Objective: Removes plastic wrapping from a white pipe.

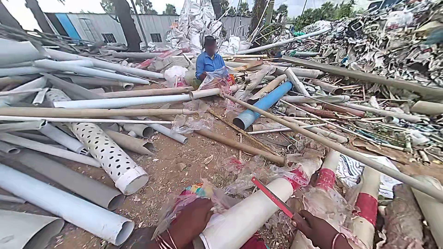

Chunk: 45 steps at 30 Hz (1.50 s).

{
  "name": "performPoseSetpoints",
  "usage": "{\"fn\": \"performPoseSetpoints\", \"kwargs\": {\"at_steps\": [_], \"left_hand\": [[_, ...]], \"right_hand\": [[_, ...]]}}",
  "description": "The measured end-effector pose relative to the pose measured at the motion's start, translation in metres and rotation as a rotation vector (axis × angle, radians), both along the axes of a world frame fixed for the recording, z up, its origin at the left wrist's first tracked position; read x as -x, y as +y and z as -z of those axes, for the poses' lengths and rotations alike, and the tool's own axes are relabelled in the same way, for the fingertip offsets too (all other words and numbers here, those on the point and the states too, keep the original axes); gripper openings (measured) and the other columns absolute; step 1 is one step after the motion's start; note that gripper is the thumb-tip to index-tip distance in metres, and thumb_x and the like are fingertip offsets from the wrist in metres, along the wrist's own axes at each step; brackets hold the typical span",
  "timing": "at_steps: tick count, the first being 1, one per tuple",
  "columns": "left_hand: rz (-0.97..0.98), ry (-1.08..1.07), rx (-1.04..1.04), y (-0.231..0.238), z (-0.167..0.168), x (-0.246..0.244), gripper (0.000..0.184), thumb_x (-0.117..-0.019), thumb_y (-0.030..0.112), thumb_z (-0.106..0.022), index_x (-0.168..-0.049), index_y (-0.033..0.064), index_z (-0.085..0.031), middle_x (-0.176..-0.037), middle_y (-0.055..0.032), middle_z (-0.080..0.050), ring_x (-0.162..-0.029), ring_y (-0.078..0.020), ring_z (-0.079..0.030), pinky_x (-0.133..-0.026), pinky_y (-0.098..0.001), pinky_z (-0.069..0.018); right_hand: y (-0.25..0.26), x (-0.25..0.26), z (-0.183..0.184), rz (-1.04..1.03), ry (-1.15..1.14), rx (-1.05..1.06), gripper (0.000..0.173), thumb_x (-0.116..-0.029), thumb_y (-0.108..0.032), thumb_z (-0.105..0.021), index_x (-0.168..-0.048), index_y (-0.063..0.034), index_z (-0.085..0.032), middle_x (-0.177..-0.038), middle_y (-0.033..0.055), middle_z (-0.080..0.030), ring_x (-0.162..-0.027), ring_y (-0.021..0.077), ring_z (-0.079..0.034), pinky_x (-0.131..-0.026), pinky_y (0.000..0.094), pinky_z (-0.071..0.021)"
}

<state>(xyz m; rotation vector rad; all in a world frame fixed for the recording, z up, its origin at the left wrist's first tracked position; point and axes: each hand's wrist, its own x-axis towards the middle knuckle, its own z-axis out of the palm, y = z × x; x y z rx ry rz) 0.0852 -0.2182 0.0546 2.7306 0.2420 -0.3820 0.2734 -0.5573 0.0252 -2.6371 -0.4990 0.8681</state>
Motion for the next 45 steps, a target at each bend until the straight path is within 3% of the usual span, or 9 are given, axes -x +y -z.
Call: {"fn": "performPoseSetpoints", "kwargs": {"at_steps": [7,11,17,20,27,35,39,42,45], "left_hand": [[-0.177,-0.203,-0.174,0.031,0.026,-0.027,0.032,-0.1038,0.027,-0.055,-0.115,0.0045,-0.075,-0.128,-0.0146,-0.067,-0.123,-0.0377,-0.057,-0.103,-0.0556,-0.0430],[-0.119,-0.123,0.050,0.038,0.016,-0.023,0.042,-0.1074,0.032,-0.048,-0.123,-0.0012,-0.069,-0.146,-0.0162,-0.056,-0.144,-0.0339,-0.041,-0.122,-0.0529,-0.0215],[-0.018,-0.197,0.309,0.051,0.011,0.006,0.047,-0.0998,0.039,-0.058,-0.116,-0.0019,-0.074,-0.149,-0.0182,-0.054,-0.151,-0.0371,-0.031,-0.124,-0.0601,-0.0101],[0.019,-0.371,0.349,0.051,0.021,0.020,0.048,-0.1000,0.038,-0.052,-0.106,-0.0024,-0.077,-0.141,-0.0176,-0.061,-0.146,-0.0372,-0.041,-0.122,-0.0628,-0.0149],[0.104,-0.021,0.039,0.038,0.021,0.013,0.068,-0.0919,0.060,-0.062,-0.126,0.0018,-0.070,-0.160,-0.0169,-0.041,-0.157,-0.0360,-0.013,-0.121,-0.0668,0.0036],[0.117,-0.090,0.175,0.023,0.018,0.012,0.080,-0.0930,0.060,-0.059,-0.139,-0.0053,-0.057,-0.152,-0.0207,-0.050,-0.154,-0.0329,-0.028,-0.122,-0.0639,0.0085],[0.007,-0.048,0.361,0.007,0.009,0.009,0.087,-0.0901,0.052,-0.069,-0.149,-0.0064,-0.043,-0.156,-0.0269,-0.042,-0.154,-0.0397,-0.023,-0.128,-0.0496,-0.0056],[-0.105,-0.056,0.756,0.001,0.018,0.008,0.064,-0.0960,0.037,-0.063,-0.142,-0.0061,-0.050,-0.135,-0.0194,-0.061,-0.128,-0.0204,-0.057,-0.112,-0.0388,-0.0429],[-0.284,-0.083,1.208,-0.010,0.024,0.009,0.051,-0.1055,0.033,-0.039,-0.142,-0.0021,-0.045,-0.127,-0.0041,-0.062,-0.115,-0.0033,-0.059,-0.103,-0.0263,-0.0484]], "right_hand": [[-0.006,0.006,0.002,0.009,-0.016,0.011,0.054,-0.1034,-0.041,-0.060,-0.136,0.0018,-0.057,-0.105,0.0255,-0.071,-0.095,0.0403,-0.070,-0.090,0.0584,-0.0522],[-0.003,0.006,-0.002,0.005,-0.019,0.006,0.054,-0.1035,-0.039,-0.060,-0.137,0.0029,-0.056,-0.106,0.0269,-0.071,-0.096,0.0418,-0.070,-0.090,0.0596,-0.0517],[-0.002,0.003,0.001,-0.009,0.007,0.031,0.055,-0.1036,-0.039,-0.060,-0.140,0.0023,-0.054,-0.107,0.0274,-0.070,-0.097,0.0424,-0.070,-0.091,0.0595,-0.0517],[-0.001,0.005,-0.001,-0.027,-0.004,0.023,0.056,-0.1039,-0.038,-0.060,-0.139,0.0038,-0.054,-0.108,0.0285,-0.070,-0.099,0.0440,-0.070,-0.092,0.0608,-0.0510],[0.001,0.007,-0.002,-0.041,-0.008,0.028,0.055,-0.1041,-0.040,-0.059,-0.137,0.0034,-0.057,-0.107,0.0276,-0.071,-0.099,0.0431,-0.070,-0.092,0.0602,-0.0513],[0.000,0.014,-0.001,-0.041,-0.004,0.030,0.054,-0.1040,-0.040,-0.059,-0.136,0.0035,-0.057,-0.108,0.0276,-0.070,-0.099,0.0424,-0.070,-0.092,0.0602,-0.0510],[0.000,0.014,0.002,-0.049,0.007,0.038,0.055,-0.1043,-0.041,-0.058,-0.136,0.0044,-0.056,-0.109,0.0275,-0.070,-0.101,0.0428,-0.070,-0.094,0.0605,-0.0507],[-0.001,0.014,0.004,-0.050,0.009,0.031,0.055,-0.1037,-0.040,-0.059,-0.135,0.0050,-0.057,-0.107,0.0279,-0.070,-0.098,0.0432,-0.070,-0.091,0.0608,-0.0513],[-0.001,0.015,0.005,-0.047,0.011,0.023,0.054,-0.1039,-0.040,-0.059,-0.135,0.0047,-0.057,-0.106,0.0277,-0.070,-0.097,0.0425,-0.070,-0.090,0.0600,-0.0516]]}}
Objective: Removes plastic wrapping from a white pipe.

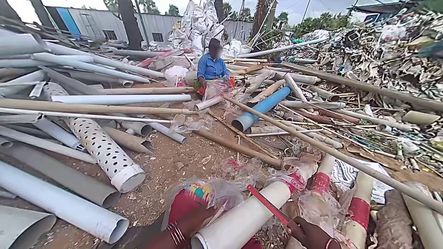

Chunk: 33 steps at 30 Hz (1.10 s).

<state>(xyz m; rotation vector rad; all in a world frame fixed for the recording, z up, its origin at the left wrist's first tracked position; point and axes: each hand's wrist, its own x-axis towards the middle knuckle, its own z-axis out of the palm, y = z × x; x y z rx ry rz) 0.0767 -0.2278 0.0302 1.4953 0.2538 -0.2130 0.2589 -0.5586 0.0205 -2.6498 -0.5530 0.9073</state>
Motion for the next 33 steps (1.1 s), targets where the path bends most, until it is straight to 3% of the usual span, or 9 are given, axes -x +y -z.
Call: {"fn": "performPoseSetpoints", "kwargs": {"at_steps": [5,9,13,17,18,20,22,27,33], "left_hand": [[-0.279,0.090,0.274,-0.010,-0.002,-0.009,0.047,-0.1130,0.033,-0.024,-0.143,0.0041,-0.046,-0.128,-0.0067,-0.062,-0.115,-0.0091,-0.060,-0.099,-0.0283,-0.0498],[-0.106,0.057,0.388,-0.008,0.013,-0.025,0.067,-0.1085,0.047,-0.008,-0.154,0.0021,-0.029,-0.142,-0.0150,-0.056,-0.127,-0.0196,-0.058,-0.106,-0.0342,-0.0470],[-0.201,0.095,0.489,-0.004,0.017,-0.044,0.075,-0.1071,0.056,-0.007,-0.159,0.0042,-0.022,-0.152,-0.0206,-0.047,-0.136,-0.0287,-0.051,-0.111,-0.0420,-0.0426],[-0.419,0.065,0.398,-0.010,-0.016,-0.053,0.074,-0.1075,0.058,-0.008,-0.147,0.0061,-0.043,-0.132,-0.0162,-0.064,-0.118,-0.0239,-0.064,-0.097,-0.0407,-0.0526],[-0.462,0.011,0.323,-0.007,-0.015,-0.056,0.069,-0.1090,0.054,-0.011,-0.149,0.0073,-0.042,-0.137,-0.0139,-0.061,-0.123,-0.0200,-0.061,-0.101,-0.0383,-0.0510],[-0.483,-0.111,0.164,-0.001,-0.011,-0.064,0.063,-0.1115,0.046,-0.012,-0.159,0.0067,-0.027,-0.161,-0.0136,-0.036,-0.145,-0.0153,-0.039,-0.117,-0.0346,-0.0351],[-0.515,-0.198,0.151,0.001,-0.009,-0.073,0.065,-0.1117,0.043,-0.009,-0.161,0.0021,-0.020,-0.167,-0.0162,-0.024,-0.152,-0.0166,-0.029,-0.122,-0.0337,-0.0268],[-0.555,-0.327,0.491,0.033,-0.012,-0.086,0.064,-0.1104,0.047,-0.007,-0.150,0.0062,-0.036,-0.127,-0.0135,-0.063,-0.111,-0.0187,-0.065,-0.091,-0.0334,-0.0554],[-0.597,-0.355,0.544,0.042,-0.007,-0.086,0.044,-0.1133,0.024,-0.023,-0.141,0.0039,-0.052,-0.121,-0.0127,-0.070,-0.109,-0.0201,-0.070,-0.094,-0.0331,-0.0562]], "right_hand": [[0.002,-0.001,-0.007,-0.010,-0.018,0.001,0.054,-0.1039,-0.039,-0.059,-0.135,0.0054,-0.057,-0.105,0.0271,-0.071,-0.096,0.0415,-0.070,-0.090,0.0589,-0.0519],[-0.001,-0.005,0.001,0.018,0.036,0.028,0.053,-0.1044,-0.040,-0.059,-0.137,0.0014,-0.056,-0.107,0.0251,-0.070,-0.094,0.0392,-0.070,-0.090,0.0571,-0.0528],[0.003,-0.008,0.000,0.007,0.061,0.052,0.055,-0.1045,-0.041,-0.058,-0.139,0.0014,-0.055,-0.109,0.0260,-0.070,-0.097,0.0403,-0.070,-0.091,0.0574,-0.0520],[0.004,-0.006,-0.002,0.006,0.061,0.052,0.054,-0.1046,-0.041,-0.058,-0.138,0.0020,-0.055,-0.109,0.0265,-0.070,-0.097,0.0406,-0.070,-0.091,0.0575,-0.0519],[0.004,-0.006,-0.002,0.010,0.063,0.056,0.055,-0.1046,-0.042,-0.058,-0.138,0.0016,-0.055,-0.109,0.0266,-0.069,-0.097,0.0407,-0.069,-0.091,0.0575,-0.0519],[0.002,-0.008,-0.002,0.021,0.063,0.070,0.056,-0.1045,-0.043,-0.057,-0.140,0.0002,-0.054,-0.110,0.0262,-0.069,-0.097,0.0399,-0.069,-0.091,0.0569,-0.0523],[0.000,-0.007,-0.001,0.031,0.057,0.069,0.056,-0.1042,-0.044,-0.058,-0.140,-0.0008,-0.054,-0.109,0.0257,-0.069,-0.095,0.0396,-0.070,-0.090,0.0572,-0.0526],[0.001,-0.005,-0.001,0.024,0.029,0.054,0.051,-0.1046,-0.040,-0.059,-0.137,-0.0007,-0.056,-0.100,0.0239,-0.069,-0.087,0.0382,-0.069,-0.084,0.0566,-0.0533],[0.002,-0.009,0.000,0.002,0.030,0.077,0.049,-0.1052,-0.039,-0.058,-0.137,-0.0010,-0.056,-0.100,0.0240,-0.070,-0.086,0.0379,-0.069,-0.083,0.0565,-0.0534]]}}
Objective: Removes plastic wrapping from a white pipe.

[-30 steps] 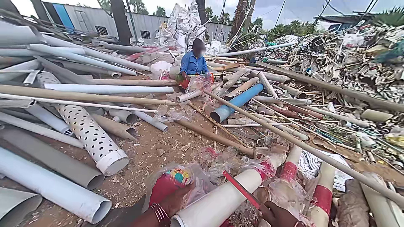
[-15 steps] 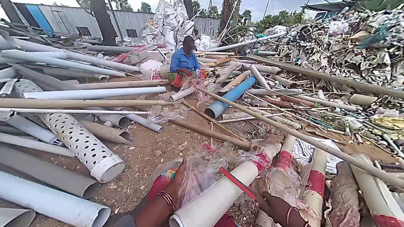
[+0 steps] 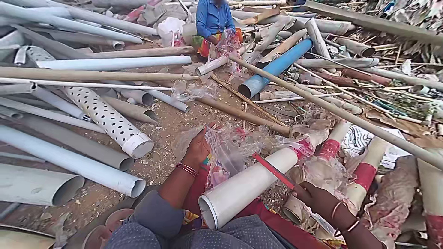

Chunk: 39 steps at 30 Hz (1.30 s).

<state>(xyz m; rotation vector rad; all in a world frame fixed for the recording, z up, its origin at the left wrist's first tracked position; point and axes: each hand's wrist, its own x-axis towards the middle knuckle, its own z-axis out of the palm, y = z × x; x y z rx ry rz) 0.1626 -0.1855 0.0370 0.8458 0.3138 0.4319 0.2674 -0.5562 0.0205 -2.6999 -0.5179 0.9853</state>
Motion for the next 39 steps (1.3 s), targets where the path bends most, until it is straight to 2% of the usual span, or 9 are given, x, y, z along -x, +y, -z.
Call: {"fn": "performPoseSetpoints", "kwargs": {"at_steps": [5,8,13,17,20,22,28,36,39], "left_hand": [[-0.108,0.062,-0.093,0.003,0.008,-0.007,0.042,-0.1136,0.022,-0.025,-0.141,0.0030,-0.052,-0.120,-0.0125,-0.071,-0.102,-0.0201,-0.071,-0.088,-0.0348,-0.0579],[-0.188,0.107,-0.092,0.011,0.000,-0.006,0.038,-0.1129,0.017,-0.028,-0.138,0.0023,-0.053,-0.120,-0.0111,-0.071,-0.092,-0.0170,-0.072,-0.077,-0.0312,-0.0593],[-0.174,0.005,-0.185,0.032,-0.009,0.009,0.048,-0.0968,-0.011,-0.031,-0.143,-0.0067,-0.046,-0.140,-0.0199,-0.059,-0.120,-0.0235,-0.065,-0.103,-0.0341,-0.0513],[0.028,-0.128,-0.001,0.048,-0.031,0.033,0.053,-0.1000,0.016,-0.019,-0.146,0.0014,-0.042,-0.142,-0.0165,-0.057,-0.127,-0.0276,-0.060,-0.106,-0.0409,-0.0490],[-0.097,-0.078,-0.040,0.045,-0.046,0.041,0.050,-0.1107,0.033,-0.020,-0.134,0.0034,-0.054,-0.129,-0.0142,-0.066,-0.118,-0.0272,-0.067,-0.100,-0.0433,-0.0543],[-0.210,-0.013,-0.183,0.039,-0.049,0.045,0.048,-0.1131,0.032,-0.023,-0.130,0.0047,-0.058,-0.127,-0.0095,-0.069,-0.115,-0.0227,-0.068,-0.098,-0.0396,-0.0556],[-0.424,0.030,-0.431,0.025,-0.061,0.053,0.034,-0.1123,0.021,-0.036,-0.135,0.0024,-0.052,-0.125,-0.0079,-0.070,-0.112,-0.0164,-0.069,-0.098,-0.0331,-0.0551],[-0.399,-0.029,-0.062,0.024,-0.080,0.072,0.032,-0.1125,0.022,-0.034,-0.127,0.0042,-0.056,-0.122,-0.0116,-0.070,-0.103,-0.0233,-0.073,-0.088,-0.0377,-0.0610],[-0.375,-0.011,-0.069,0.024,-0.082,0.078,0.033,-0.1123,0.024,-0.036,-0.129,0.0046,-0.057,-0.124,-0.0103,-0.070,-0.103,-0.0219,-0.073,-0.085,-0.0349,-0.0615]], "right_hand": [[0.004,0.001,-0.005,0.007,-0.020,-0.008,0.050,-0.1046,-0.039,-0.059,-0.138,-0.0009,-0.056,-0.100,0.0241,-0.070,-0.087,0.0386,-0.069,-0.084,0.0575,-0.0527],[0.002,0.002,-0.003,0.008,-0.017,-0.007,0.050,-0.1048,-0.037,-0.059,-0.138,-0.0002,-0.055,-0.099,0.0244,-0.070,-0.086,0.0388,-0.069,-0.084,0.0570,-0.0528],[-0.001,0.001,0.004,0.022,-0.024,-0.019,0.052,-0.1035,-0.037,-0.062,-0.137,0.0016,-0.056,-0.098,0.0244,-0.070,-0.083,0.0380,-0.069,-0.081,0.0559,-0.0537],[0.000,0.001,0.009,0.018,-0.023,-0.019,0.051,-0.1036,-0.037,-0.062,-0.136,0.0018,-0.056,-0.096,0.0240,-0.070,-0.082,0.0374,-0.069,-0.080,0.0559,-0.0538],[0.000,0.000,0.009,0.010,-0.028,-0.027,0.050,-0.1038,-0.037,-0.061,-0.136,0.0021,-0.056,-0.096,0.0242,-0.070,-0.082,0.0377,-0.069,-0.080,0.0561,-0.0537],[0.000,0.002,0.009,0.011,-0.031,-0.039,0.050,-0.1037,-0.036,-0.062,-0.136,0.0024,-0.056,-0.096,0.0246,-0.070,-0.082,0.0382,-0.069,-0.080,0.0564,-0.0536],[-0.001,0.004,0.008,0.025,-0.025,-0.038,0.051,-0.1037,-0.035,-0.062,-0.138,0.0020,-0.055,-0.096,0.0248,-0.070,-0.082,0.0386,-0.069,-0.080,0.0562,-0.0536],[-0.007,0.005,0.012,0.037,-0.048,-0.037,0.048,-0.1042,-0.034,-0.061,-0.135,0.0022,-0.057,-0.095,0.0240,-0.070,-0.082,0.0374,-0.069,-0.079,0.0566,-0.0533],[-0.007,0.005,0.013,0.028,-0.061,-0.060,0.048,-0.1039,-0.033,-0.061,-0.134,0.0042,-0.057,-0.094,0.0245,-0.070,-0.081,0.0372,-0.069,-0.079,0.0567,-0.0535]]}}
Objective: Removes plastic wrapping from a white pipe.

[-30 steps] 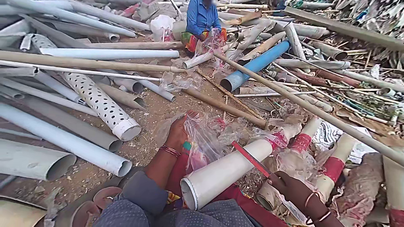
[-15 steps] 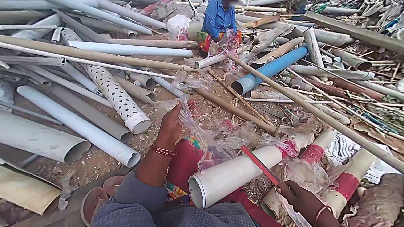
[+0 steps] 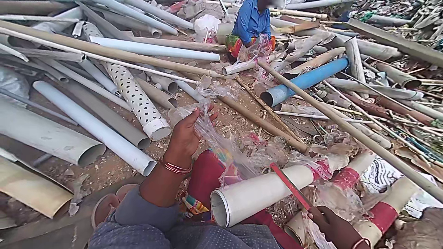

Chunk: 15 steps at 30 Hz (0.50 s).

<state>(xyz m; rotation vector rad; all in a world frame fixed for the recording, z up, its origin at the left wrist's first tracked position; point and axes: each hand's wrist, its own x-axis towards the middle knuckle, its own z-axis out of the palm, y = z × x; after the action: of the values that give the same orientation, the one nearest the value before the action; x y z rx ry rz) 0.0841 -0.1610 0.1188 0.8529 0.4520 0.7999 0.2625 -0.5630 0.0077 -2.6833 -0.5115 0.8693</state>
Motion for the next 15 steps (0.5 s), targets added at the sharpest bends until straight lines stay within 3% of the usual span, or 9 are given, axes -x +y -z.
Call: {"fn": "performPoseSetpoints", "kwargs": {"at_steps": [3,8,12,15], "left_hand": [[0.016,0.109,-0.121,0.001,0.002,0.002,0.035,-0.1121,0.026,-0.037,-0.131,0.0060,-0.058,-0.122,-0.0068,-0.070,-0.097,-0.0165,-0.072,-0.081,-0.0293,-0.0604],[-0.002,0.359,-0.275,0.000,-0.001,0.007,0.039,-0.1105,0.035,-0.041,-0.137,0.0082,-0.054,-0.113,-0.0044,-0.067,-0.094,-0.0106,-0.069,-0.081,-0.0285,-0.0585],[0.026,0.305,-0.232,-0.002,0.003,0.010,0.037,-0.1113,0.032,-0.040,-0.136,0.0081,-0.055,-0.110,-0.0035,-0.069,-0.088,-0.0090,-0.070,-0.076,-0.0263,-0.0596],[0.034,0.231,-0.210,-0.007,0.006,0.009,0.035,-0.1109,0.030,-0.041,-0.133,0.0086,-0.057,-0.103,-0.0019,-0.069,-0.086,-0.0083,-0.070,-0.077,-0.0258,-0.0603]], "right_hand": [[0.001,0.004,-0.004,0.006,-0.025,-0.050,0.047,-0.1035,-0.033,-0.062,-0.133,0.0045,-0.057,-0.090,0.0226,-0.069,-0.076,0.0348,-0.068,-0.075,0.0550,-0.0538],[0.008,0.016,-0.015,-0.004,-0.045,-0.179,0.040,-0.1023,-0.024,-0.062,-0.129,0.0059,-0.058,-0.085,0.0196,-0.067,-0.069,0.0299,-0.064,-0.069,0.0508,-0.0529],[0.011,0.030,-0.019,-0.037,-0.055,-0.340,0.042,-0.0975,-0.025,-0.062,-0.126,0.0060,-0.059,-0.078,0.0096,-0.064,-0.061,0.0160,-0.059,-0.062,0.0387,-0.0523],[0.012,0.040,-0.019,-0.038,-0.062,-0.449,0.050,-0.0870,-0.030,-0.067,-0.123,0.0045,-0.060,-0.077,0.0037,-0.063,-0.057,0.0085,-0.057,-0.057,0.0308,-0.0507]]}}
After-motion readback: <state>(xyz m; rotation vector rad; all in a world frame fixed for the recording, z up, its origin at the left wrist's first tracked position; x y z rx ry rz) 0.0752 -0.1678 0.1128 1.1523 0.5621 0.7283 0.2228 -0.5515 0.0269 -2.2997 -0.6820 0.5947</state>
